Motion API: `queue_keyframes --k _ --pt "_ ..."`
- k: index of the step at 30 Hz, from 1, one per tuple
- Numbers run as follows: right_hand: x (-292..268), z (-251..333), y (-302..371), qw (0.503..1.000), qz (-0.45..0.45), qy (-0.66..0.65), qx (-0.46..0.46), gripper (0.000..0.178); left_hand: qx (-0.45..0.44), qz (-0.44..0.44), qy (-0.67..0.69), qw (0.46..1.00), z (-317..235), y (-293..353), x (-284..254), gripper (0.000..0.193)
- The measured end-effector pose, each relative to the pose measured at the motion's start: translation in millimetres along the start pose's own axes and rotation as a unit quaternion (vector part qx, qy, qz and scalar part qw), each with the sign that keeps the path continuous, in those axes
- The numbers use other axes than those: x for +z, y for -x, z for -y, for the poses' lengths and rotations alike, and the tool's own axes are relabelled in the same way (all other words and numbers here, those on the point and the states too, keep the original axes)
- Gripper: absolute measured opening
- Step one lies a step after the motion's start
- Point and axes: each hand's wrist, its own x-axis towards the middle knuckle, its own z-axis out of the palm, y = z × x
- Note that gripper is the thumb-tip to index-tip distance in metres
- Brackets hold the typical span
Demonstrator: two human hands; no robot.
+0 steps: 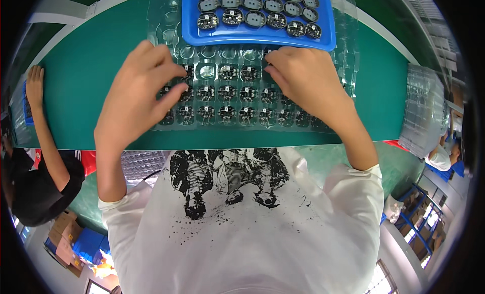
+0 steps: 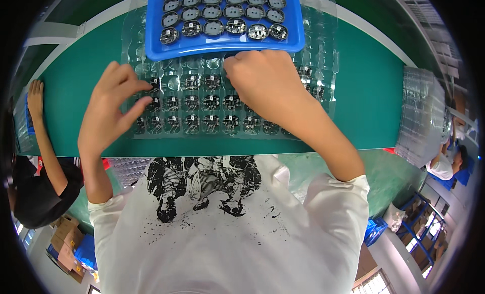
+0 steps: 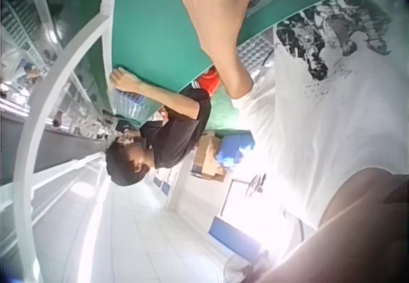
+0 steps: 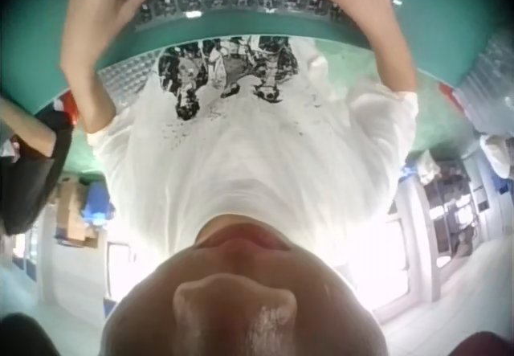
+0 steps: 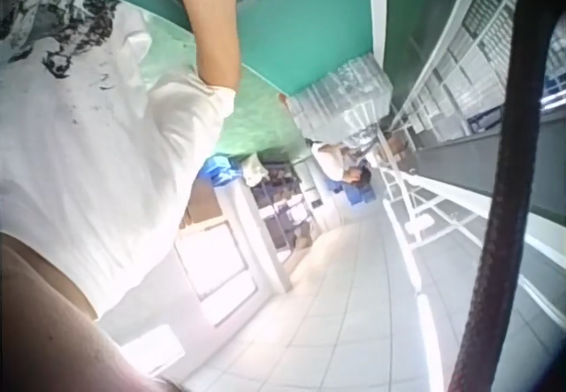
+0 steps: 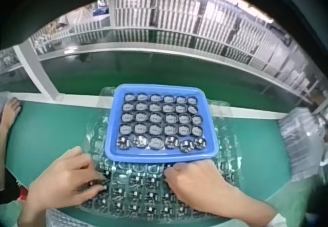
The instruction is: Assembling electronic components by placing them into a sorting tray.
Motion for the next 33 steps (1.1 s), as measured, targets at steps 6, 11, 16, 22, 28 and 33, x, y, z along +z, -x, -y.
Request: queue_keyframes --k 6,11,16,22,28,33 --pt "-29 -3 -5 0.993 -0.082 -0.076 -0.038 0.008 -0.029 0.029 -0.044 0.998 3 6 17 0.011" --pt "-45 -25 -19 0.975 -0.205 -0.078 -0.024 0.008 -0.011 -0.004 -0.031 0.999 1 4 15 0.008" --pt "-30 -12 -30 0.974 -0.21 -0.078 -0.041 0.009 -0.001 -0.072 0.0 0.997 0 -5 4 0.008" --pt "-20 -5 -47 0.975 -0.21 0.0 -0.075 0.009 0.046 -0.151 0.018 0.987 8 -20 2 0.011" --pt "-17 -7 -48 0.979 -0.197 0.004 -0.059 0.01 0.05 -0.177 0.007 0.983 16 -27 5 0.01" --pt "-17 -8 -49 0.979 -0.193 0.005 -0.064 0.009 0.045 -0.181 -0.002 0.982 19 -30 6 0.01"
